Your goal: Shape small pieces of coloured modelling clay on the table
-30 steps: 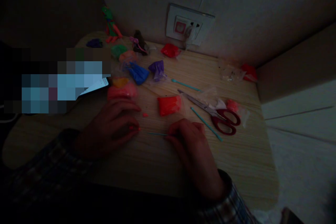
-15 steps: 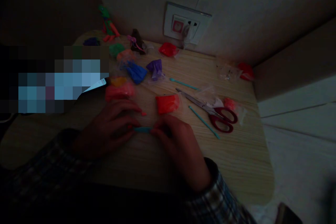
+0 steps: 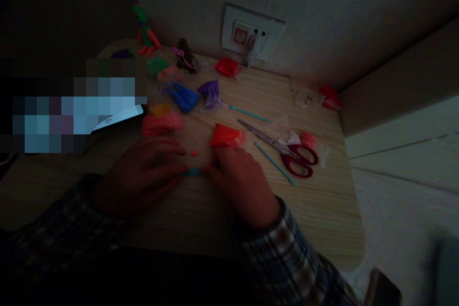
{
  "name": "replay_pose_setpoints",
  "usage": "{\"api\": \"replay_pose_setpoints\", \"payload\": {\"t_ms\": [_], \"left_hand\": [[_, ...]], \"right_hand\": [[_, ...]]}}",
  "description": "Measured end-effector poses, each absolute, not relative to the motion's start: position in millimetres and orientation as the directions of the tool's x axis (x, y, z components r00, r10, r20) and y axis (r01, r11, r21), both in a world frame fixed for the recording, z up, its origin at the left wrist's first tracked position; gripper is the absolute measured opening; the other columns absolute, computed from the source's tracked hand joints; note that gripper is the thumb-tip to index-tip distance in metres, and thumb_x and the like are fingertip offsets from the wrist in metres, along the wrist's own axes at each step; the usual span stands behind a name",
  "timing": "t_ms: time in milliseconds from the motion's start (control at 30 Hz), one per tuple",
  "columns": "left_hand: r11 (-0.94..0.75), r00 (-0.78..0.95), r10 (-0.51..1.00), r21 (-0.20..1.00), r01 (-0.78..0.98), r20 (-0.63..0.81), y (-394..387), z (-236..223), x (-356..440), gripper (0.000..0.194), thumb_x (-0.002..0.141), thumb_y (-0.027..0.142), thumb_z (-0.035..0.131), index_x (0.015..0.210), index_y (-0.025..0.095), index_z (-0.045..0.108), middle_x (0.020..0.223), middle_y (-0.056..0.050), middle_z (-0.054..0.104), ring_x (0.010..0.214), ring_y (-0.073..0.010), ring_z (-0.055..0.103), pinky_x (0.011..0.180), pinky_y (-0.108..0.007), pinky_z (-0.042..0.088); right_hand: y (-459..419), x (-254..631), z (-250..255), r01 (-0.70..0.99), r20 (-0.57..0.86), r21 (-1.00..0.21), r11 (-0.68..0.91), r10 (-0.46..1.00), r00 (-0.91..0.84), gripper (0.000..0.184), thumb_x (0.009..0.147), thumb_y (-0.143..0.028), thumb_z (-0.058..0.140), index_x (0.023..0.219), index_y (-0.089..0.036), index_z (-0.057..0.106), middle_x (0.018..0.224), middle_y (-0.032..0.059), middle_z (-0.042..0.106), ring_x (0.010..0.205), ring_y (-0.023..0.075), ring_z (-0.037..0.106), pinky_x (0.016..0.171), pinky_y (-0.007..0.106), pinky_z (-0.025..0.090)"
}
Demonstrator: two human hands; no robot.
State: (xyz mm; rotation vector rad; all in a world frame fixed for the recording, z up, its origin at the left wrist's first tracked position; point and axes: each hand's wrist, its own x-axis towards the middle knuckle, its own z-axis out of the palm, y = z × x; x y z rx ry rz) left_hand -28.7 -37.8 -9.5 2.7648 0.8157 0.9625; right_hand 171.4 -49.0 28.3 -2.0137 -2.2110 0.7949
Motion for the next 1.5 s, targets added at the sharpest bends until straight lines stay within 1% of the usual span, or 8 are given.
{"api": "replay_pose_setpoints", "payload": {"t_ms": [133,467,567,667,767,967,1267,1500], "left_hand": [[-0.883,0.719,0.420,0.066,0.465,0.553,-46,-4,-28,0.010,0.087,0.016,0.055,0.091,0.015,0.063,0.098,-0.007,0.066,0.104,-0.0245,0.058,0.085,-0.041,0.051],[-0.854,0.761,0.520,0.231,0.466,0.388,-45,-1,-25,0.013,0.079,0.020,0.056,0.087,0.016,0.066,0.097,-0.010,0.061,0.116,-0.0301,0.050,0.094,-0.048,0.047],[-0.874,0.724,0.481,0.209,0.438,0.494,-46,-8,-38,0.021,0.083,0.015,0.052,0.100,0.016,0.063,0.100,-0.010,0.061,0.113,-0.0284,0.052,0.089,-0.046,0.050],[-0.826,0.603,0.534,0.213,0.522,0.593,-50,-11,-48,0.023,0.084,0.018,0.051,0.104,0.026,0.061,0.106,-0.006,0.060,0.112,-0.0265,0.053,0.090,-0.046,0.049],[-0.827,0.611,0.535,0.215,0.519,0.584,-52,-10,-49,0.020,0.086,0.022,0.050,0.102,0.023,0.061,0.105,-0.007,0.062,0.109,-0.0272,0.055,0.088,-0.046,0.048],[-0.834,0.652,0.541,0.238,0.498,0.531,-49,-10,-38,0.022,0.084,0.024,0.053,0.104,0.019,0.062,0.115,-0.013,0.061,0.116,-0.0332,0.052,0.089,-0.051,0.046],[-0.817,0.624,0.565,0.259,0.515,0.540,-51,-12,-40,0.018,0.086,0.022,0.054,0.104,0.020,0.059,0.115,-0.011,0.060,0.116,-0.0293,0.052,0.089,-0.049,0.048],[-0.812,0.593,0.574,0.300,0.501,0.564,-51,-11,-40,0.014,0.084,0.016,0.056,0.097,0.020,0.061,0.105,-0.008,0.063,0.109,-0.0269,0.056,0.087,-0.047,0.050]], "right_hand": [[-40,170,34,0.958,-0.359,-0.261,0.119,0.909,-0.210,0.017,0.079,-0.033,0.065,0.072,-0.018,0.061,0.070,0.0017,0.060,0.062,0.0137,0.053,0.055,0.027,0.031],[-15,146,60,0.988,-0.554,-0.066,0.140,0.818,-0.153,0.020,0.081,-0.030,0.060,0.092,-0.016,0.069,0.089,0.0114,0.068,0.082,0.0236,0.064,0.063,0.030,0.043],[-22,159,52,0.978,-0.477,-0.146,0.146,0.856,-0.199,0.019,0.080,-0.035,0.064,0.084,-0.016,0.068,0.086,0.0090,0.068,0.079,0.0210,0.063,0.062,0.028,0.041],[-42,181,37,0.885,-0.338,-0.429,0.178,0.877,-0.340,0.014,0.083,-0.030,0.063,0.076,-0.018,0.063,0.076,0.0014,0.065,0.071,0.0138,0.059,0.062,0.025,0.038],[-67,198,24,0.811,-0.245,-0.580,0.077,0.933,-0.265,0.018,0.088,-0.029,0.057,0.073,-0.019,0.058,0.069,-0.0015,0.061,0.065,0.0127,0.055,0.061,0.025,0.037],[-83,197,13,0.813,-0.043,-0.581,0.035,0.996,-0.074,0.015,0.089,-0.028,0.052,0.076,-0.019,0.053,0.076,0.0019,0.058,0.072,0.0165,0.053,0.064,0.028,0.039],[-88,188,3,0.942,0.253,-0.308,0.134,0.966,-0.055,0.022,0.089,-0.022,0.051,0.110,-0.017,0.056,0.110,0.0111,0.057,0.102,0.0266,0.051,0.086,0.042,0.036],[-89,159,3,0.831,0.213,-0.473,0.293,0.953,-0.215,0.013,0.090,-0.021,0.052,0.096,-0.022,0.064,0.099,0.0052,0.061,0.096,0.0196,0.055,0.085,0.036,0.033]]}}
